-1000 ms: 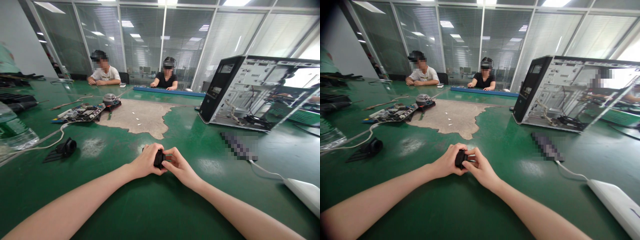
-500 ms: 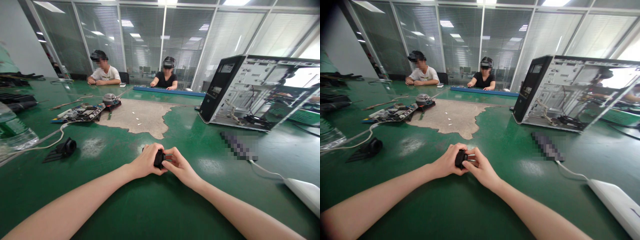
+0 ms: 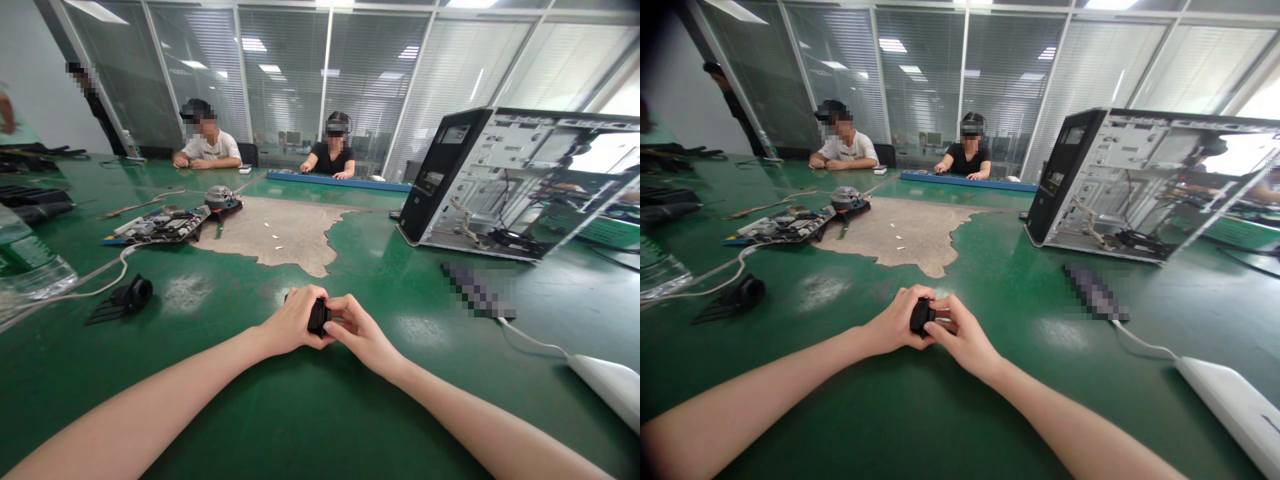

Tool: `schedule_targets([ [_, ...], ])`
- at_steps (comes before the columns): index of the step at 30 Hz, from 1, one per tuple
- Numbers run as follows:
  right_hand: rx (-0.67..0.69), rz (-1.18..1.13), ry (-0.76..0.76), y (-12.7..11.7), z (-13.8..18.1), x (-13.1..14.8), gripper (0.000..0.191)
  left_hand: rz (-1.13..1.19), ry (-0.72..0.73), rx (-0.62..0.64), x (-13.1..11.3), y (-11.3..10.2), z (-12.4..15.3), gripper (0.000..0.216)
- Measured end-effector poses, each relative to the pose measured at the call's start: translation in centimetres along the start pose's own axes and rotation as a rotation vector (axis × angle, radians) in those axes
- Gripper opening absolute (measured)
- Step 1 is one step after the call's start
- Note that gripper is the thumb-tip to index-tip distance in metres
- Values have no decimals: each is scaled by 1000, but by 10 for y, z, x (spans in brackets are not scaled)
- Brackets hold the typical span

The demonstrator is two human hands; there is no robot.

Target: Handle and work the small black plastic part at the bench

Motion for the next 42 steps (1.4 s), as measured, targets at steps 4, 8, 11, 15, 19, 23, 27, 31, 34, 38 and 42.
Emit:
schedule_targets([
  [4, -36, 7, 35, -4, -1, -3, 24, 7, 2, 2, -1, -1, 0, 55],
  [8, -37, 26, 58, -5, -1, -7, 29, -1, 1, 9, -1, -1, 0, 54],
  [11, 4, 5, 26, -1, -1, -5, 26, -6, 6, 14, -1, 0, 0, 53],
  [15, -3, 17, -4, -1, -1, -2, 19, -14, 9, 2, -1, 0, 0, 54],
  [19, -19, 22, 13, -1, -1, -2, 20, -6, 5, 3, -1, 0, 0, 54],
  [23, -44, 25, 51, -5, -1, -6, 28, 11, 3, 0, -1, -1, 0, 55],
  [27, 4, -1, 34, -1, 0, -5, 26, 11, 2, 11, 0, -1, -1, 53],
  [31, 3, -5, -9, -1, 0, 0, 20, 3, 4, 2, 0, -2, 0, 52],
  [34, -29, 12, -10, -3, -1, 0, 18, 10, 4, -2, 0, -2, 0, 54],
  [38, -52, 26, 40, -5, -1, -5, 26, 17, 2, 1, 0, -1, 0, 55],
  [42, -19, 20, 49, -3, -1, -7, 28, 13, 1, 2, 0, -1, 0, 55],
])
Point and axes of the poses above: each hand's wrist, its own z-axis away from the middle knuckle, its own y-axis out of the palm, x = y × z, the point moved 10 cm from there along -z, towards the middle knuckle, and after that the axes turned 11 degrees about -z, right-handed, at the moved point
